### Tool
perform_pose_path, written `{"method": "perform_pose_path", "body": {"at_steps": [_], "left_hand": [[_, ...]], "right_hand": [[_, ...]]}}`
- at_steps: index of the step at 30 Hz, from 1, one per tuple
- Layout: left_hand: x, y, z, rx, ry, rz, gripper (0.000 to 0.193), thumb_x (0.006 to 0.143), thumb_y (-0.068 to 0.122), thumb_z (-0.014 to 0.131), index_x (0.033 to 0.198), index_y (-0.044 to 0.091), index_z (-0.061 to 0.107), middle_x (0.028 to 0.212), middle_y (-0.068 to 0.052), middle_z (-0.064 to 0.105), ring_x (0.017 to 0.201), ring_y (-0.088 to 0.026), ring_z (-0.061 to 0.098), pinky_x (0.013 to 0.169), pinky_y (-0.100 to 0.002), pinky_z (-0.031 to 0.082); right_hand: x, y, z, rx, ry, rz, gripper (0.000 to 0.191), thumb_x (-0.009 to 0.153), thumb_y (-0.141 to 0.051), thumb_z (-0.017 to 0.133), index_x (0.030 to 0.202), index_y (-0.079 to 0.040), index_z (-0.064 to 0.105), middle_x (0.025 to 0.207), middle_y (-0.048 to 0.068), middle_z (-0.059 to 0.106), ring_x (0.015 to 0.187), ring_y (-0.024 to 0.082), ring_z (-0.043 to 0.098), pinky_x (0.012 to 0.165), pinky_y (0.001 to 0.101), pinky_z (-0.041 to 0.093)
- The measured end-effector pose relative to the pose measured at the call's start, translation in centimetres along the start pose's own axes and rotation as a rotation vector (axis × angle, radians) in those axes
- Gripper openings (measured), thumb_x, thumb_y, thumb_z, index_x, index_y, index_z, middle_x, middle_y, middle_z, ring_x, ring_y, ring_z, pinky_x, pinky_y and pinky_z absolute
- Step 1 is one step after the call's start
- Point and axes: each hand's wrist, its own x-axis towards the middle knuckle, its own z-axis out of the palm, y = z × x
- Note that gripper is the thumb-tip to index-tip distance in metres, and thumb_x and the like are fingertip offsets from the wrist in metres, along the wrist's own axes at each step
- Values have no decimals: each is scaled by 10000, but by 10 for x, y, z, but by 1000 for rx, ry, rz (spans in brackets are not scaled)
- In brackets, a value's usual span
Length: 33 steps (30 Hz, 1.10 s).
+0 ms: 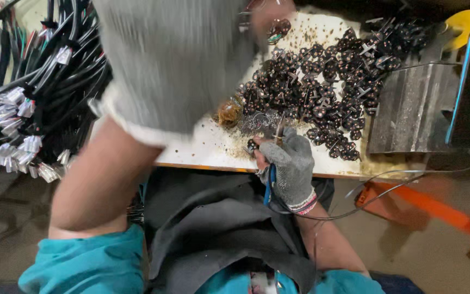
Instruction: The person uses a soldering iron to attach small black plastic components to the ends of multi-colored wires. They repeatedly pick up wires, align the components, apply solder, and place the finished units aside on the workbench.
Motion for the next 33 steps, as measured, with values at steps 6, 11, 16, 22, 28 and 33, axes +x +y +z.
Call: {"method": "perform_pose_path", "body": {"at_steps": [6, 11, 16, 22, 28, 33], "left_hand": [[-150, 14, 52, -307, -168, 278, 265, 824, 310, 810, 1036, 188, 710, 827, -30, 704, 669, -235, 664, 527, -377, 495], [-216, -26, 62, 56, -36, -194, 170, 830, 149, 826, 849, 155, 658, 757, -56, 663, 653, -259, 649, 571, -392, 503], [-219, -70, 7, 235, 178, -298, 99, 1001, 38, 824, 1047, 71, 743, 937, -96, 686, 768, -251, 664, 661, -349, 512], [-188, -24, 57, -112, -243, -73, 327, 776, 166, 794, 1095, 178, 723, 966, -38, 710, 796, -254, 692, 631, -390, 525], [-184, -4, 107, -29, -438, -167, 400, 731, 351, 837, 1086, 205, 720, 927, -65, 674, 765, -287, 665, 577, -425, 504], [-198, -12, 98, -225, -146, -227, 260, 848, 184, 807, 1091, 163, 719, 954, -57, 692, 832, -270, 691, 670, -387, 533]], "right_hand": [[10, 9, -7, 89, -80, -53, 249, 735, -262, 819, 924, -134, 719, 1010, 66, 779, 908, 354, 646, 795, 465, 488], [5, 7, 8, 31, 38, -26, 230, 819, -297, 866, 926, -123, 762, 907, 80, 725, 892, 365, 620, 810, 447, 499], [4, 2, 18, -45, -116, 41, 279, 759, -357, 890, 856, -130, 760, 823, 57, 715, 820, 339, 624, 761, 461, 475], [-2, 7, 8, 194, -97, 92, 455, 840, -560, 721, 929, -114, 741, 817, 81, 697, 809, 321, 641, 741, 448, 483], [-42, 22, -5, 256, -112, 74, 672, 910, -683, 536, 1069, -54, 713, 859, 103, 655, 811, 334, 622, 729, 458, 475], [-61, 39, 18, 213, -22, -161, 362, 942, -448, 709, 978, -89, 744, 776, 68, 617, 706, 313, 607, 659, 435, 467]]}}
